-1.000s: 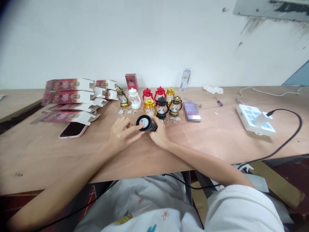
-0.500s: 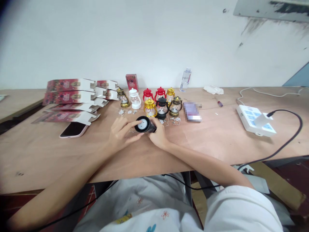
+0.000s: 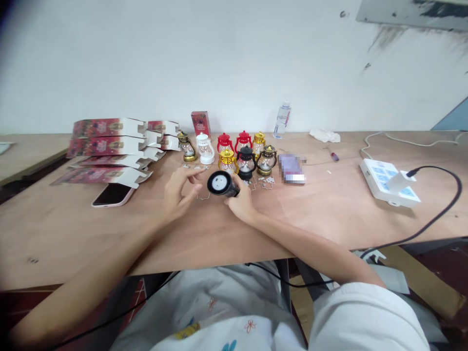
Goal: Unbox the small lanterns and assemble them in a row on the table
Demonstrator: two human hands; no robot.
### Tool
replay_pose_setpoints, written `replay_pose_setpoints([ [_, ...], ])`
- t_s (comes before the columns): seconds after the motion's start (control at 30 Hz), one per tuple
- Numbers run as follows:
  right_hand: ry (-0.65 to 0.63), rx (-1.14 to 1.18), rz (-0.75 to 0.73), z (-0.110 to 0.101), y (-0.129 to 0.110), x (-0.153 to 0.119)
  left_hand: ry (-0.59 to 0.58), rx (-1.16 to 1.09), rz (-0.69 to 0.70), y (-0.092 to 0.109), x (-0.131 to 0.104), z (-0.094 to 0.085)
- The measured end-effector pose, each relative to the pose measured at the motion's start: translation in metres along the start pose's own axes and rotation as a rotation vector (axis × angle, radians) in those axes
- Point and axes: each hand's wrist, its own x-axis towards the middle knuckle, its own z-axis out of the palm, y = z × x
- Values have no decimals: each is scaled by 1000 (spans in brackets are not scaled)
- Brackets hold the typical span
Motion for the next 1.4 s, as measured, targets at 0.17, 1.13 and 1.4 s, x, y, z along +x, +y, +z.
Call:
replay_pose_setpoints([
  [0.17,41,12,54,0,3,3,-228,249,-167,-34,-2,17],
  [1.13,-11,-23,-24,1,1,-2,156,-408,-576,-32,21,8],
  [1.4,-96,-72,-98,0,0,-3,93,-450,-158,20,15,4],
])
